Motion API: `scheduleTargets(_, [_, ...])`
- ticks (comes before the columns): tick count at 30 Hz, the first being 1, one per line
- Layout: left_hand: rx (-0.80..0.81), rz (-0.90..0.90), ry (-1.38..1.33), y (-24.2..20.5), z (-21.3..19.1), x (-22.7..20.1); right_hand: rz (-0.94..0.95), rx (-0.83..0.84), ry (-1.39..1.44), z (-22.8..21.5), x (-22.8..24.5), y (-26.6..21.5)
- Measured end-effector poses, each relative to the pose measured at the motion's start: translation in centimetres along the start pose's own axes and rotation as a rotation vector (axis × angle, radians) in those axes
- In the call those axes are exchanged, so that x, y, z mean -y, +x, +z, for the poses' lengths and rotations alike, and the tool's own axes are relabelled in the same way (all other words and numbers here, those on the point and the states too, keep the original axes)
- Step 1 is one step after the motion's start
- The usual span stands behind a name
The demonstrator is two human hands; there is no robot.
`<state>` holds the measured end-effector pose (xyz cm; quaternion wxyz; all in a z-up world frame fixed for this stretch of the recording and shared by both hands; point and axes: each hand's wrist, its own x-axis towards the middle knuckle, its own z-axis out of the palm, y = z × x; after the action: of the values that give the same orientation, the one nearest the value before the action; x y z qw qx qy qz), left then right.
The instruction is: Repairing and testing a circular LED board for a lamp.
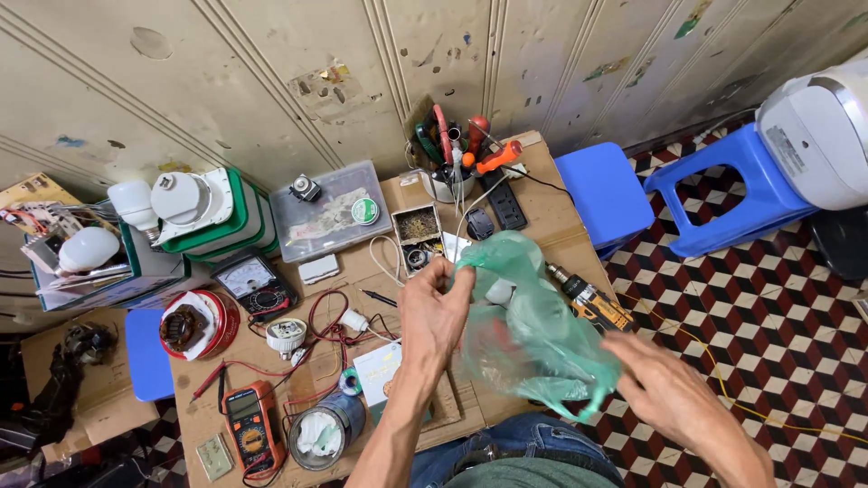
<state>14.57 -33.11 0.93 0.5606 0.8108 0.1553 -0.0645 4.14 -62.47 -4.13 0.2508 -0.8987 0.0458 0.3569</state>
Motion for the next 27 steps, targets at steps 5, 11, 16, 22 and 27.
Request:
scheduleTargets(5, [0.000, 0.127, 0.079, -1.4, 0.7, -1.1, -0.513, -0.292, 0.679, 1.2, 9.0, 2.5])
scheduleTargets(11, [-0.016, 0.244, -0.031, -1.9, 0.5, -1.2, 0.294, 0.082, 0.152, 1.2, 10.3, 8.9])
scheduleTargets(16, [0.005, 0.210, 0.007, -2.5, 0.2, -1.0, 0.030, -0.638, -0.067, 4.4, -0.8, 11.3])
scheduleTargets(22, [0.064, 0.225, -0.119, -2.9, 1.1, -1.3, 0.083, -0.200, 0.126, 7.1, 3.6, 9.1])
scheduleTargets(27, [0.117, 0.190, -0.015, -3.6, 0.8, -2.5, 0.114, -0.145, 0.197, 9.5, 1.6, 11.0])
